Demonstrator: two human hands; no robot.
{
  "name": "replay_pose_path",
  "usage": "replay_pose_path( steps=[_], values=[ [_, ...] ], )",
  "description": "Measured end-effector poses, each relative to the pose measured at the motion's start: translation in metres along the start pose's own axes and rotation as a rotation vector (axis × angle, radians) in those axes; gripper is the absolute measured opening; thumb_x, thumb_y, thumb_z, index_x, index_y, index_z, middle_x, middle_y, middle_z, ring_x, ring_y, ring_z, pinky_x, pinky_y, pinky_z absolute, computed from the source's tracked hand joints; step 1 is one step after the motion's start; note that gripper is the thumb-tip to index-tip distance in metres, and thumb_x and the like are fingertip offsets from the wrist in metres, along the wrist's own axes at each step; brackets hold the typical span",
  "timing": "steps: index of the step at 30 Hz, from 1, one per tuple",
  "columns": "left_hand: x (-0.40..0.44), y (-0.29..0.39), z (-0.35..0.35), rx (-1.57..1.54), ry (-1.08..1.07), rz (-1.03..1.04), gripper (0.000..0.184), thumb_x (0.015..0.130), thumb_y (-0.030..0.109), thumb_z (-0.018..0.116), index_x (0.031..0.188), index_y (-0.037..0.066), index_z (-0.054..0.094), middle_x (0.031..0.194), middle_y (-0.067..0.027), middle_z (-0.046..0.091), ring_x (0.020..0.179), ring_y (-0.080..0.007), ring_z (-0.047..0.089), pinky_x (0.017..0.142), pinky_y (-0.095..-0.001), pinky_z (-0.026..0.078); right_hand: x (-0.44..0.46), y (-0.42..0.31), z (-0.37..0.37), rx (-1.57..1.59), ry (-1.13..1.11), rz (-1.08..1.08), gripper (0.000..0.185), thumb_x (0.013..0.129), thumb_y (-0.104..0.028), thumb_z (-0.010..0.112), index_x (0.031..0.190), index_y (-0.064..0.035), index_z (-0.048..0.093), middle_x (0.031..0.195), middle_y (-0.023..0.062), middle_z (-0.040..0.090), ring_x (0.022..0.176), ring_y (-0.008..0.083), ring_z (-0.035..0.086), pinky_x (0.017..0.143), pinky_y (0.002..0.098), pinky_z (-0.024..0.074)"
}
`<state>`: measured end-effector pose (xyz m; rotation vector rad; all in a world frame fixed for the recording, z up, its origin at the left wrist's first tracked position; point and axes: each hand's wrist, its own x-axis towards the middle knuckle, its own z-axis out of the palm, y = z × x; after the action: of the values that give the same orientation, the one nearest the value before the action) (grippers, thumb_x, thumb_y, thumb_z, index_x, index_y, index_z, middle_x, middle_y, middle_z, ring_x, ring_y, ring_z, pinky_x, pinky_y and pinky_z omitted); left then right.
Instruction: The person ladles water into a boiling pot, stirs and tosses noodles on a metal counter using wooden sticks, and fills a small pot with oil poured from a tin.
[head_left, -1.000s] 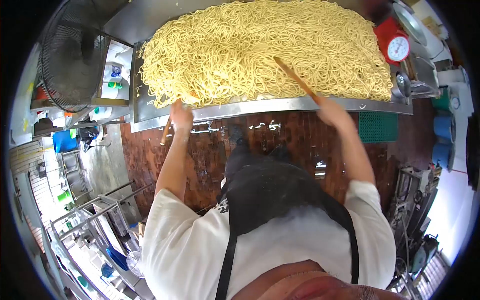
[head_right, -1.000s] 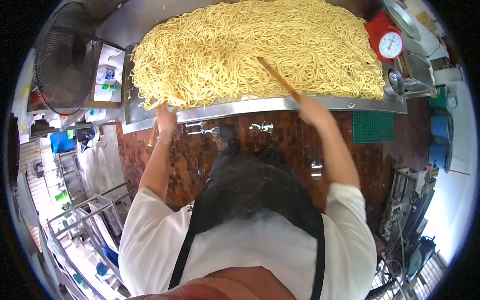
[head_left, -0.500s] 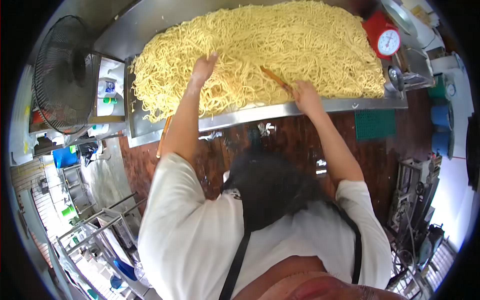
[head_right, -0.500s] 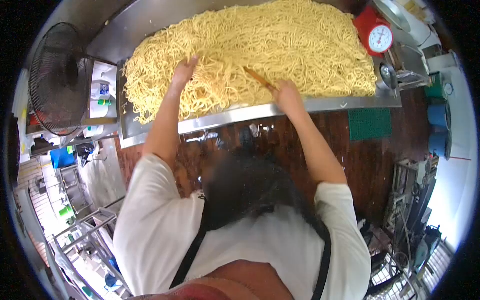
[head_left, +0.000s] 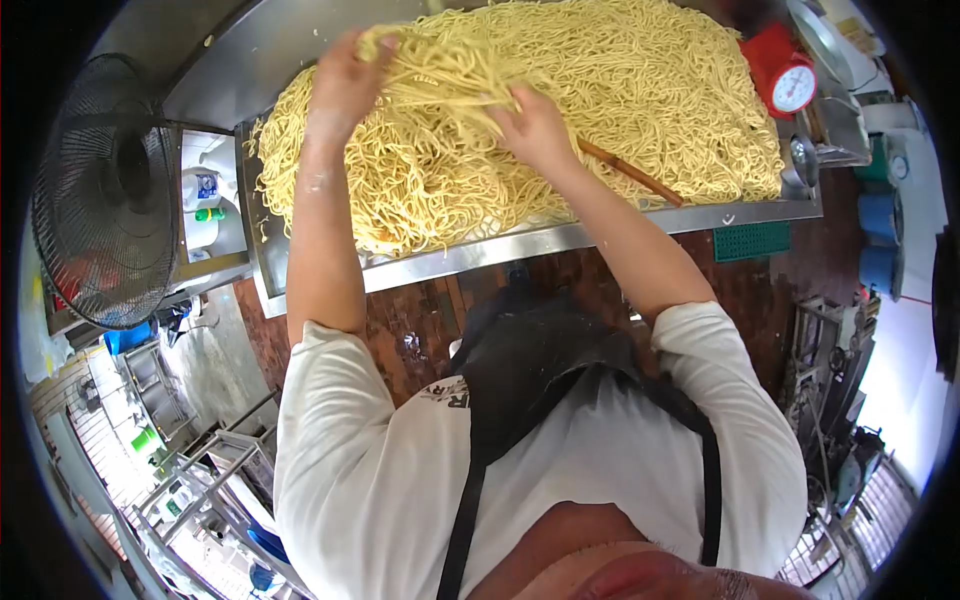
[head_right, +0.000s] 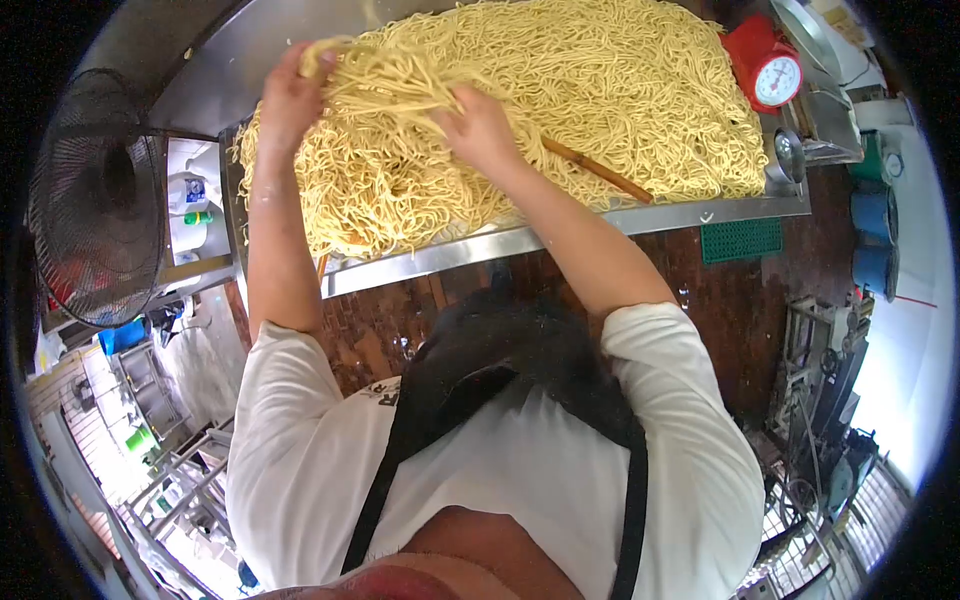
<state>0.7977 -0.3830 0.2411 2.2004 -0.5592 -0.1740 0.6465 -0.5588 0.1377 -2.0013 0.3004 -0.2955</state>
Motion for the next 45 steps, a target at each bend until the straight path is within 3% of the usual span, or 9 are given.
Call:
replay_pose_path(
  steps=[5, 9, 14, 18, 21, 26, 28, 40, 45],
  values=[
    [0.015, -0.127, 0.029, 0.282, 0.179, 0.296, 0.049, 0.093, 0.026, 0.068, 0.132, 0.0, 0.055, 0.087, -0.0129, 0.072, 0.065, -0.0171, 0.065, 0.059, -0.0301, 0.053, -0.061, 0.151, 0.007, -0.457, -0.052, 0.071, 0.047, 0.082, -0.006, 0.061, 0.129, -0.005, 0.058, 0.115, 0.028, 0.062, 0.109, 0.0393, 0.059, 0.094, 0.0437, 0.0477],
    [-0.028, -0.145, 0.117, -0.092, -0.338, -0.619, 0.055, 0.088, 0.023, 0.074, 0.134, 0.0, 0.054, 0.108, -0.0213, 0.068, 0.1, -0.0289, 0.066, 0.087, -0.0386, 0.052, -0.056, 0.127, 0.006, -0.462, -0.001, 0.117, 0.046, 0.082, -0.004, 0.059, 0.128, -0.0041, 0.058, 0.116, 0.0283, 0.061, 0.11, 0.0399, 0.057, 0.096, 0.0459, 0.0456],
    [-0.014, -0.145, 0.214, -0.343, -0.042, -0.237, 0.044, 0.09, 0.028, 0.07, 0.125, 0.004, 0.06, 0.115, -0.0191, 0.066, 0.106, -0.0284, 0.063, 0.094, -0.0372, 0.049, 0.01, 0.102, 0.069, -0.193, -0.083, 0.206, 0.041, 0.085, -0.007, 0.061, 0.125, -0.0047, 0.06, 0.111, 0.0255, 0.064, 0.107, 0.0372, 0.061, 0.094, 0.0463, 0.0465],
    [0.01, -0.007, 0.033, -0.582, -0.071, -0.081, 0.035, 0.094, 0.011, 0.059, 0.129, 0.005, 0.058, 0.118, -0.0203, 0.062, 0.107, -0.0276, 0.064, 0.097, -0.0356, 0.049, 0.007, -0.032, 0.018, 0.186, -0.152, 0.083, 0.046, 0.087, -0.002, 0.059, 0.133, -0.0056, 0.054, 0.113, 0.0191, 0.066, 0.095, 0.0313, 0.066, 0.084, 0.039, 0.0535],
    [0.044, -0.088, 0.045, 0.349, -0.124, 0.463, 0.048, 0.093, 0.012, 0.061, 0.139, 0.006, 0.05, 0.12, -0.0225, 0.061, 0.099, -0.0229, 0.066, 0.094, -0.0329, 0.051, -0.007, 0.034, 0.034, -0.155, 0.126, -0.296, 0.052, 0.088, -0.002, 0.058, 0.139, -0.0067, 0.048, 0.129, 0.0191, 0.058, 0.098, 0.0278, 0.066, 0.084, 0.0378, 0.0542],
    [-0.017, -0.091, 0.065, 0.154, -0.418, -0.338, 0.064, 0.089, 0.019, 0.069, 0.146, 0.006, 0.042, 0.121, -0.0236, 0.062, 0.093, -0.024, 0.067, 0.086, -0.0335, 0.053, -0.09, 0.112, -0.086, -0.502, -0.054, 0.136, 0.053, 0.084, -0.006, 0.064, 0.136, -0.0096, 0.052, 0.135, 0.0215, 0.052, 0.105, 0.0381, 0.06, 0.093, 0.0445, 0.0487],
    [-0.053, -0.142, 0.122, 0.169, -0.285, -0.124, 0.064, 0.086, 0.022, 0.071, 0.142, 0.005, 0.045, 0.117, -0.023, 0.063, 0.093, -0.0252, 0.067, 0.077, -0.0324, 0.054, -0.116, 0.145, -0.098, -0.738, -0.135, 0.304, 0.048, 0.083, -0.009, 0.068, 0.13, -0.0108, 0.056, 0.133, 0.0205, 0.053, 0.106, 0.04, 0.058, 0.093, 0.0461, 0.0483],
    [-0.116, 0.051, 0.3, 0.138, -0.562, 0.261, 0.086, 0.088, 0.025, 0.072, 0.153, 0.0, 0.021, 0.155, -0.025, 0.031, 0.144, -0.039, 0.028, 0.119, -0.041, 0.024, -0.261, 0.155, -0.268, -0.645, 0.249, 0.115, 0.05, 0.085, -0.02, 0.07, 0.131, -0.008, 0.056, 0.139, 0.0195, 0.051, 0.127, 0.0402, 0.048, 0.107, 0.0467, 0.0393],
    [-0.163, 0.151, 0.397, -0.193, -0.736, -0.09, 0.081, 0.091, 0.027, 0.069, 0.155, 0.012, 0.022, 0.135, -0.0177, 0.051, 0.116, -0.0278, 0.057, 0.091, -0.0386, 0.053, -0.451, 0.237, -0.382, -0.549, 0.293, 0.502, 0.049, 0.085, -0.021, 0.07, 0.13, -0.0049, 0.057, 0.128, 0.0208, 0.058, 0.122, 0.038, 0.053, 0.105, 0.043, 0.0417]
  ],
)
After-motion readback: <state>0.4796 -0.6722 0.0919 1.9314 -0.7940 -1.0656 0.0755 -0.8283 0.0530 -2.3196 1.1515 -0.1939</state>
